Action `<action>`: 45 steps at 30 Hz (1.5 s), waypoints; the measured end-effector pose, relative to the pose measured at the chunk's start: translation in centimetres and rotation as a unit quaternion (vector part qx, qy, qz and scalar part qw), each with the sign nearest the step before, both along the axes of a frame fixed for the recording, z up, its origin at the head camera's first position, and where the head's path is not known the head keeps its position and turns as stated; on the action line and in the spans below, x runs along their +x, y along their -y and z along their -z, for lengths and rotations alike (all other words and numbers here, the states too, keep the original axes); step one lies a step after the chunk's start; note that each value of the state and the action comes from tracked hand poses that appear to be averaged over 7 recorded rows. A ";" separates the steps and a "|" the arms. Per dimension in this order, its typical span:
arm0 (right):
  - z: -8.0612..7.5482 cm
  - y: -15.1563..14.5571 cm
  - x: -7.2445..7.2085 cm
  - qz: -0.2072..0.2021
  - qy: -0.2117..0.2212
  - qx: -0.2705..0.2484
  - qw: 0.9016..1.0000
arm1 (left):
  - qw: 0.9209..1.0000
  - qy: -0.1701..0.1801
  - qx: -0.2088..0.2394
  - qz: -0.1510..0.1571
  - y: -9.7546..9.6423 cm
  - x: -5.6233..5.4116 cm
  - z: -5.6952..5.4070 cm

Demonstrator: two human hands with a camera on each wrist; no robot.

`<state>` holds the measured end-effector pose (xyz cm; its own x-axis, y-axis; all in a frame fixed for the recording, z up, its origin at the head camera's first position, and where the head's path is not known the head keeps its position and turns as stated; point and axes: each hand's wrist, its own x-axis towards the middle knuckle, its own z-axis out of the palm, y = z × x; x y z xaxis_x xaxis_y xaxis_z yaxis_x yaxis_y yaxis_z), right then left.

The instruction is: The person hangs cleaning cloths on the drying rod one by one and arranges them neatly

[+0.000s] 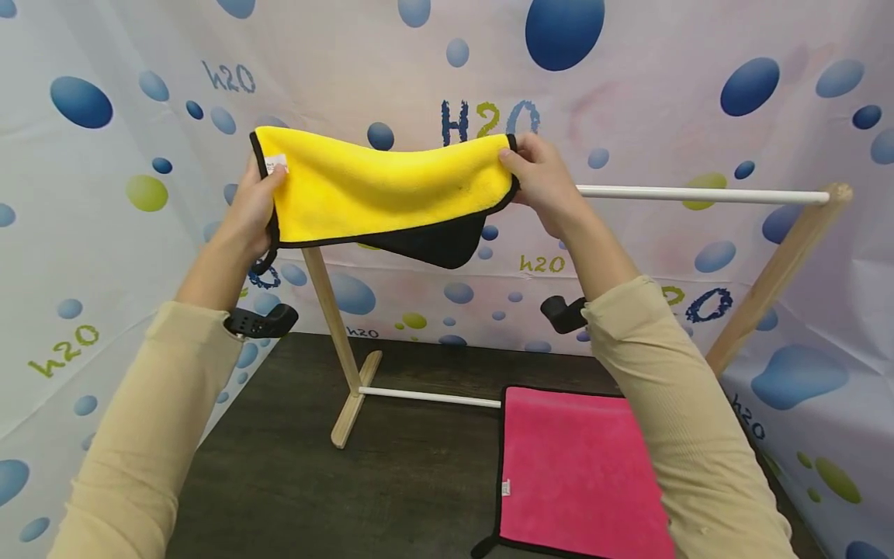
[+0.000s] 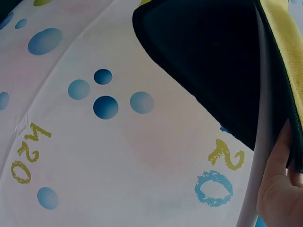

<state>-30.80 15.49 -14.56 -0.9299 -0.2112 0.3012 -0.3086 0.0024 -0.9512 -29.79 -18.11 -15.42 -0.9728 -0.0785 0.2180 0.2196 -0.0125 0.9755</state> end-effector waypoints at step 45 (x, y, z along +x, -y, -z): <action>11.4 -1.9 3.9 0.009 -0.074 0.145 0.987 | 0.987 -0.083 -0.050 -0.129 0.0 -0.9 4.4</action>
<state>-26.91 17.35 -25.92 -0.8851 -0.2913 0.3631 -0.4409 0.2743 -0.8546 -30.65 -18.08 -19.85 -0.8732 -0.2894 0.3921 0.3601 0.1588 0.9193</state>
